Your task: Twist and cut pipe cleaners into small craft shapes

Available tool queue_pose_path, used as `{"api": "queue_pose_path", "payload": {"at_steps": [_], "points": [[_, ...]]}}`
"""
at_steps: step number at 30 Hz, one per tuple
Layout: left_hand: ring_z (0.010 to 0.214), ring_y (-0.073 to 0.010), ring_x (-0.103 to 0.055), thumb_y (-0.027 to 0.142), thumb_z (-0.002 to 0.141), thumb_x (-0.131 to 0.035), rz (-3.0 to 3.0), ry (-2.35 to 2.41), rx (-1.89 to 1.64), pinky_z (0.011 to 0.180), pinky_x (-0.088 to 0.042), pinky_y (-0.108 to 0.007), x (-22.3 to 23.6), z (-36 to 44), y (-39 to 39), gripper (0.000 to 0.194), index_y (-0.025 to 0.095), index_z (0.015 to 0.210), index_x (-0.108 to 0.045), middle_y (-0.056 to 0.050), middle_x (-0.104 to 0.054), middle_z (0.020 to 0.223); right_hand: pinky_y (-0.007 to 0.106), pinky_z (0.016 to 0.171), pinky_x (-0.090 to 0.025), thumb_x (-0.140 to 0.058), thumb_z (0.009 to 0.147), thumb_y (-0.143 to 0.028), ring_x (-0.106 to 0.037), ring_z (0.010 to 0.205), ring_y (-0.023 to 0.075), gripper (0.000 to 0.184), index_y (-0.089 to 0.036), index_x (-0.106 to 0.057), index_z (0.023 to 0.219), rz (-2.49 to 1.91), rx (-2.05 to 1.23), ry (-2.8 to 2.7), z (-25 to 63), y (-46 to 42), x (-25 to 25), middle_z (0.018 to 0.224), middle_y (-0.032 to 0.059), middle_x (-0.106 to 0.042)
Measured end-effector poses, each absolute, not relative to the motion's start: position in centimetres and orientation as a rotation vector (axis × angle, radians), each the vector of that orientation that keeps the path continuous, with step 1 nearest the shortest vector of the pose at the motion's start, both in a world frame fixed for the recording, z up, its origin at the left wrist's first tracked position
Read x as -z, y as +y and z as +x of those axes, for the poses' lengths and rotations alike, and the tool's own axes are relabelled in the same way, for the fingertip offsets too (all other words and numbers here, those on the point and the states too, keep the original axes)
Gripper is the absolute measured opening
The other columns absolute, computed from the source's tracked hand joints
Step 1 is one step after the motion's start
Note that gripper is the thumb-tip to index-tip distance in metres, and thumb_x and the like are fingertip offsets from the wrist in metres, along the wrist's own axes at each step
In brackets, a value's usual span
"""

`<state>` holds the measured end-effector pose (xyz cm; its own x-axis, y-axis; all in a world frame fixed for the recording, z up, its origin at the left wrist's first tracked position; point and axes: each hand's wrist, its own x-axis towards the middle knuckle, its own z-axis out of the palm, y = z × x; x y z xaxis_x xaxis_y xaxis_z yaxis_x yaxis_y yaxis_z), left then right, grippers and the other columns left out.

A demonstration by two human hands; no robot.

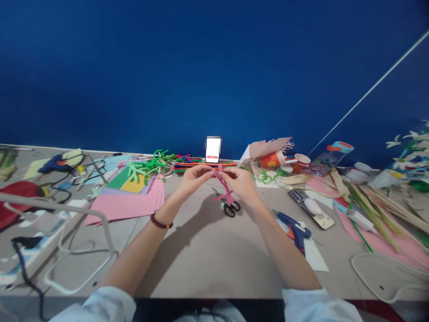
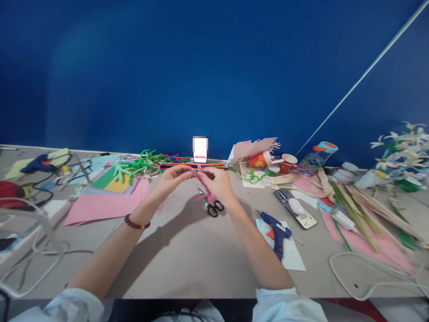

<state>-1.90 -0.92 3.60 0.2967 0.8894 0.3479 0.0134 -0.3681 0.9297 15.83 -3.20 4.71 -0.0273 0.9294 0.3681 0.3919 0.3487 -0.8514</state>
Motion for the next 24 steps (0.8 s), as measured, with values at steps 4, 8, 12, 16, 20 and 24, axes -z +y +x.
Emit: {"api": "queue_pose_path", "payload": {"at_steps": [4, 8, 12, 16, 20, 24], "points": [[0.080, -0.0183, -0.068, 0.034, 0.073, -0.071, 1.562, 0.807, -1.035, 0.073, -0.054, -0.030, -3.3, -1.7, -0.9, 0.025, 0.016, 0.089, -0.069, -0.009, -0.073, 0.089, 0.029, 0.061, -0.053, -0.067, 0.072, -0.040, -0.065, 0.064, 0.0166, 0.026, -0.016, -0.068, 0.082, -1.168, -0.995, -1.436, 16.1, -2.9, -4.7, 0.072, 0.0047, -0.070], [0.076, -0.0187, -0.068, 0.036, 0.069, -0.073, 1.545, 0.766, -0.995, 0.071, -0.054, -0.031, -2.7, -1.3, -0.9, 0.025, 0.015, 0.081, -0.070, -0.008, -0.073, 0.083, 0.027, 0.058, -0.054, -0.070, 0.069, -0.039, -0.064, 0.061, 0.0138, 0.026, -0.017, -0.064, 0.080, -1.110, -1.151, -1.357, 16.1, -2.6, -4.6, 0.074, 0.0033, -0.068], [0.067, -0.0167, -0.066, 0.037, 0.073, -0.069, 1.658, 0.809, -1.025, 0.063, -0.051, -0.028, -2.3, -1.1, -0.9, 0.023, 0.014, 0.079, -0.069, -0.006, -0.072, 0.077, 0.025, 0.055, -0.053, -0.069, 0.069, -0.037, -0.064, 0.066, 0.0135, 0.031, -0.019, -0.061, 0.093, -1.127, -1.110, -1.427, 16.3, -2.6, -4.5, 0.082, 0.0021, -0.066], [0.063, -0.0159, -0.062, 0.029, 0.082, -0.058, 2.098, 1.015, -1.130, 0.059, -0.046, -0.027, -2.6, -1.2, -1.2, 0.017, 0.017, 0.081, -0.069, -0.004, -0.070, 0.075, 0.030, 0.070, -0.055, -0.068, 0.072, -0.030, -0.065, 0.079, 0.0155, 0.041, -0.022, -0.057, 0.111, -1.106, -0.907, -1.671, 16.8, -2.6, -4.6, 0.094, 0.0043, -0.066], [0.078, -0.0194, -0.062, 0.015, 0.081, -0.055, 2.640, 1.219, -1.245, 0.071, -0.043, -0.031, -2.6, -1.1, -1.5, 0.015, 0.019, 0.086, -0.069, -0.006, -0.069, 0.081, 0.038, 0.091, -0.048, -0.067, 0.076, -0.028, -0.056, 0.109, 0.0213, 0.039, -0.024, -0.059, 0.113, -1.044, -0.467, -1.927, 17.4, -2.4, -4.7, 0.117, 0.0081, -0.059], [0.078, -0.0192, -0.061, 0.017, 0.084, -0.054, 2.831, 1.222, -1.299, 0.071, -0.040, -0.032, -2.4, -1.0, -1.7, 0.013, 0.020, 0.084, -0.067, -0.006, -0.069, 0.081, 0.037, 0.092, -0.046, -0.063, 0.081, -0.028, -0.056, 0.105, 0.0210, 0.017, -0.023, -0.068, 0.097, -1.072, -0.208, -2.077, 17.6, -2.1, -4.6, 0.106, 0.0069, -0.062]]}}
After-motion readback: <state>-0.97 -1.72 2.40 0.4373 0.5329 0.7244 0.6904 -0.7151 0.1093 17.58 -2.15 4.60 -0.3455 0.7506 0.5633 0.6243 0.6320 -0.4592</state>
